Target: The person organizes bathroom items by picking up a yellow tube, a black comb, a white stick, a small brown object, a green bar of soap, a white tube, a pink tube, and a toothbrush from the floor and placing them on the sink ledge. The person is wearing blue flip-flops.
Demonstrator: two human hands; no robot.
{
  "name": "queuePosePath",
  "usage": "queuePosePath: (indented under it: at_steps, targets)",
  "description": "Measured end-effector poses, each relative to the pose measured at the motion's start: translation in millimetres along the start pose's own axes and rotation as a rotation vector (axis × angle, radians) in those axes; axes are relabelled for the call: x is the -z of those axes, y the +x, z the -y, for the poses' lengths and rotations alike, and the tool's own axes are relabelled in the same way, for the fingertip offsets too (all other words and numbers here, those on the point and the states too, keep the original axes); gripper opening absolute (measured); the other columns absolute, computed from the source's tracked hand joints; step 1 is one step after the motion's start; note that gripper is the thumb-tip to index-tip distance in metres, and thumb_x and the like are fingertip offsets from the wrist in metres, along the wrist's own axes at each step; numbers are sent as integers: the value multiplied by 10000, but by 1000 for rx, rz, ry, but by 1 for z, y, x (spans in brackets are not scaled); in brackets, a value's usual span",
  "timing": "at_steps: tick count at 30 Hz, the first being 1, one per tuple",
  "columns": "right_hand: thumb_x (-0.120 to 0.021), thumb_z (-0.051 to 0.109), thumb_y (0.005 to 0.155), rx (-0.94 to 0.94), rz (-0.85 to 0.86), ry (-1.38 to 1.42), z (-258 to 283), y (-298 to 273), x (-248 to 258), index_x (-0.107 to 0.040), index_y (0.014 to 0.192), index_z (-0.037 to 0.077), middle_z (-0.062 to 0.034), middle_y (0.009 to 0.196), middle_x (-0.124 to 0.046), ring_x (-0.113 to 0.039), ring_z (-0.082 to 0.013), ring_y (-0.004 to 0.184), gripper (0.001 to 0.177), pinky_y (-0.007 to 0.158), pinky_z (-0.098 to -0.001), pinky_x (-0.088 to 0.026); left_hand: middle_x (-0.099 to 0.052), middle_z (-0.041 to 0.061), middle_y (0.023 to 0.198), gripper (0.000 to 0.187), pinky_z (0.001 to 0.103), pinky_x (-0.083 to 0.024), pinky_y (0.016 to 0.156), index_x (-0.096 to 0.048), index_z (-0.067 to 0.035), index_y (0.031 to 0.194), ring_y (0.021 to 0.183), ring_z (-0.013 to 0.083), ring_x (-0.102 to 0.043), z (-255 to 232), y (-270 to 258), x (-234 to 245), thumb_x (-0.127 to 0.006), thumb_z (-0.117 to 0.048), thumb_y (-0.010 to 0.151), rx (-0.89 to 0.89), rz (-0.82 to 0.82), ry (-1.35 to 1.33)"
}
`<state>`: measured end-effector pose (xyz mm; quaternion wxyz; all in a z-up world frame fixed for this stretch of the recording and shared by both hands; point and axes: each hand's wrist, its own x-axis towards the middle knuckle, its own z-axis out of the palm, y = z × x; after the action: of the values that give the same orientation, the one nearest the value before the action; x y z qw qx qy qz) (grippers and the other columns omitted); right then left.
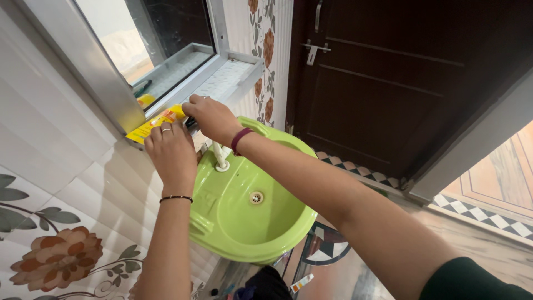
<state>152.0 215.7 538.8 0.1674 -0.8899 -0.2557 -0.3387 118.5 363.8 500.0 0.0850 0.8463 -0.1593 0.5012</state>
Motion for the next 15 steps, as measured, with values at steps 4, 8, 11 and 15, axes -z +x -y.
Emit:
queuePosePath:
  at_steps: [4, 8, 11, 15]
  targets:
    - [-603, -32, 811, 29, 46, -46, -3, 1, -3, -698, 993, 97, -110, 996, -652, -651, -344, 1007, 243, 838, -455, -536, -677, 83, 1022, 173, 438, -422, 943, -678, -68, 1152, 1055, 277, -593, -1, 1, 2, -629, -166, 1018, -10, -31, -7]
    - [-612, -28, 778, 101, 64, -122, -5, 0, -5, -748, 938, 119, -87, 972, -676, -642, -312, 1044, 257, 879, -421, -542, -686, 93, 1030, 159, 459, -410, 958, -658, -62, 1137, 1056, 291, -598, -1, 0, 4, -626, -158, 1014, 17, 24, -49]
    - [-622, -14, 790, 113, 82, -130, -4, -2, -4, -755, 917, 128, -76, 972, -692, -639, -293, 1050, 232, 874, -408, -544, -690, 94, 1058, 150, 460, -410, 979, -650, -54, 1140, 1077, 292, -600, -1, 1, 2, -622, -149, 1028, 21, 33, -42]
    - [-622, 11, 792, 177, 92, -161, -3, -2, -1, -751, 933, 138, -56, 915, -716, -648, -285, 1019, 230, 862, -398, -545, -693, 103, 1056, 136, 465, -404, 984, -645, -54, 1115, 1081, 292, -603, -1, 0, 0, -625, -162, 1034, 35, 44, -47]
